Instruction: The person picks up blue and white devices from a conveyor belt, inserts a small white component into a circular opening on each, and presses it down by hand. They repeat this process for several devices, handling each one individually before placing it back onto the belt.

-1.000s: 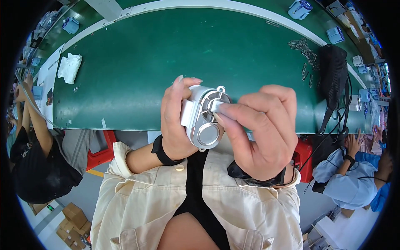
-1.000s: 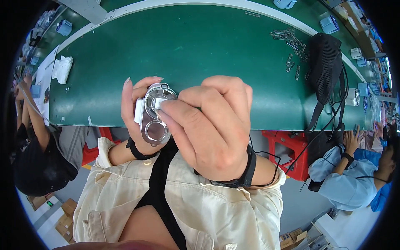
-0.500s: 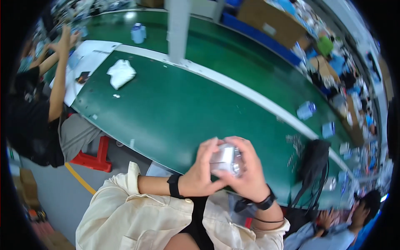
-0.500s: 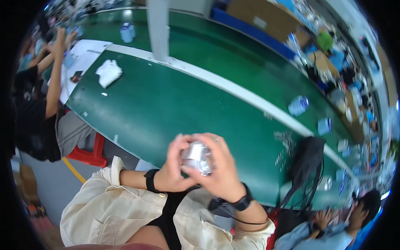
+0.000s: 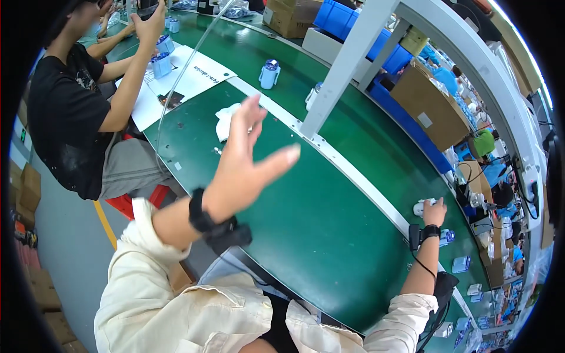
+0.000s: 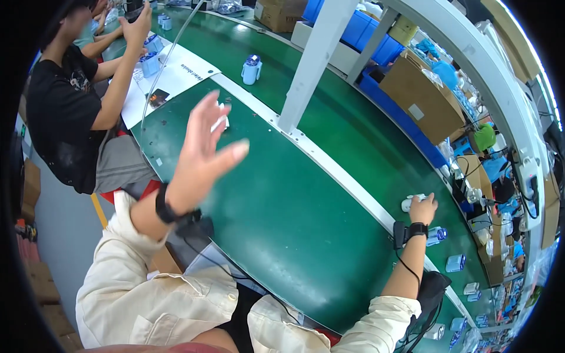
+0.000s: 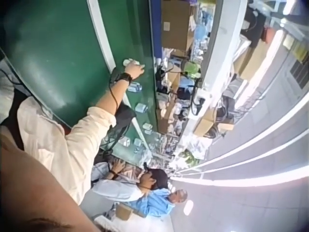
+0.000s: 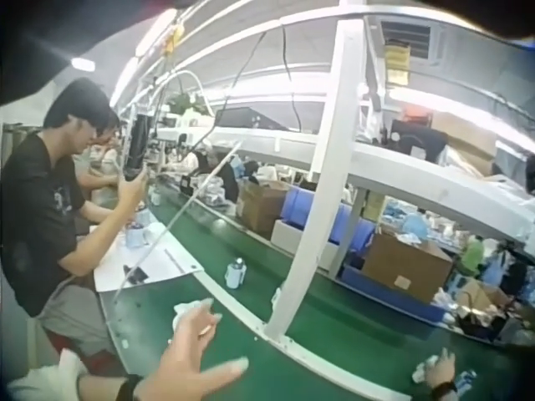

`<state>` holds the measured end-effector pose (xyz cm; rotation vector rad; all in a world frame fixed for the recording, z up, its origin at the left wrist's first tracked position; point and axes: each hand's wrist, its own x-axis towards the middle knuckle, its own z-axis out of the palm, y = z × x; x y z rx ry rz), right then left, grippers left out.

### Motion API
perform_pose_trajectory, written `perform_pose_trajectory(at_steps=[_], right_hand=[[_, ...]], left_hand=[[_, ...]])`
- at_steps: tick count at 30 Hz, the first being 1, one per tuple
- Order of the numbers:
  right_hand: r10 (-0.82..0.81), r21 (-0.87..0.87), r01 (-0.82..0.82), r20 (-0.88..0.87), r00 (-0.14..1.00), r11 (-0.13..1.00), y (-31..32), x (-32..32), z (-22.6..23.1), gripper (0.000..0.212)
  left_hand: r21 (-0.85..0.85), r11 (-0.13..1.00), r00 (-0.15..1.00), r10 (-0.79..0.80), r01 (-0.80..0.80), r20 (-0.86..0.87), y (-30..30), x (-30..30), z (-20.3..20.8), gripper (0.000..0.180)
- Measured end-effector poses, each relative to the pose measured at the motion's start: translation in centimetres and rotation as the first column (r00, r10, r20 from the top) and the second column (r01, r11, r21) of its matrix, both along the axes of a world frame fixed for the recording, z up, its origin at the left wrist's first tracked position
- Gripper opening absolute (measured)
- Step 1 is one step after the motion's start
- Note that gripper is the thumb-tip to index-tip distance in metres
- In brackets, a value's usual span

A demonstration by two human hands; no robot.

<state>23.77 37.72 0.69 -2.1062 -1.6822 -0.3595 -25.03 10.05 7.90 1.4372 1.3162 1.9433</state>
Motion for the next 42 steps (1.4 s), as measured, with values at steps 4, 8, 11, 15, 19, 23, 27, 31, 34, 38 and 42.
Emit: perform_pose_trajectory(at_steps=[4,8,11,15,19,23,27,31,34,38,42], right_hand=[[0.08,0.017,-0.091,0.333,0.94,0.996,-2.4,-7.2,4.9,0.064],[0.513,0.153,-0.554,0.238,0.825,0.819,-0.2,-16.9,5.6,0.061],[0.776,0.033,-0.777,0.034,0.63,0.629,2.1,-24.2,5.9,0.077],[0.863,-0.089,-0.89,-0.219,0.455,0.447,5.9,-32.6,4.3,0.099],[0.859,0.079,-0.946,-0.447,0.247,0.313,9.2,-37.7,1.8,0.1],[0.848,0.185,-0.945,-0.511,0.141,0.269,8.9,-40.6,-0.5,0.096],[0.786,0.177,-0.873,-0.54,0.3,0.455,7.0,-38.8,-0.3,0.092],[0.575,0.194,-0.797,-0.788,0.221,0.572,4.8,-33.7,1.5,0.082],[0.129,0.205,-0.802,-0.979,-0.159,0.561,1.1,-29.8,4.1,0.079],[0.112,0.13,-0.865,-0.99,-0.086,0.486,-4.9,-22.5,5.6,0.078],[0.38,0.043,-0.952,-0.921,0.079,0.303,-10.8,-17.9,5.8,0.084]], left_hand=[[-0.108,0.982,0.969,0.174,-0.157,0.173,9.3,-4.2,1.9,0.097],[-0.348,0.794,0.861,0.502,-0.499,-0.088,20.3,-9.1,-0.8,0.103],[-0.4,0.665,0.776,0.558,-0.63,-0.294,25.0,-11.9,-2.9,0.106],[-0.522,0.58,0.771,0.563,-0.625,-0.298,28.2,-13.6,-4.5,0.108],[-0.41,0.573,0.704,0.608,-0.709,-0.367,30.6,-12.1,-6.3,0.102],[-0.369,0.594,0.698,0.576,-0.715,-0.425,31.3,-14.2,-8.1,0.085],[-0.295,0.622,0.689,0.653,-0.725,-0.315,30.7,-13.3,-7.9,0.064],[-0.367,0.756,0.829,0.553,-0.542,-0.085,27.5,-13.0,-5.4,0.043],[-0.279,0.96,0.875,0.13,0.006,0.466,23.2,-12.8,-3.6,0.026],[-0.038,0.997,0.906,-0.051,0.074,0.42,14.5,-5.8,-0.9,0.034],[-0.045,0.996,0.972,-0.067,0.079,0.227,7.5,1.0,-1.8,0.049]])
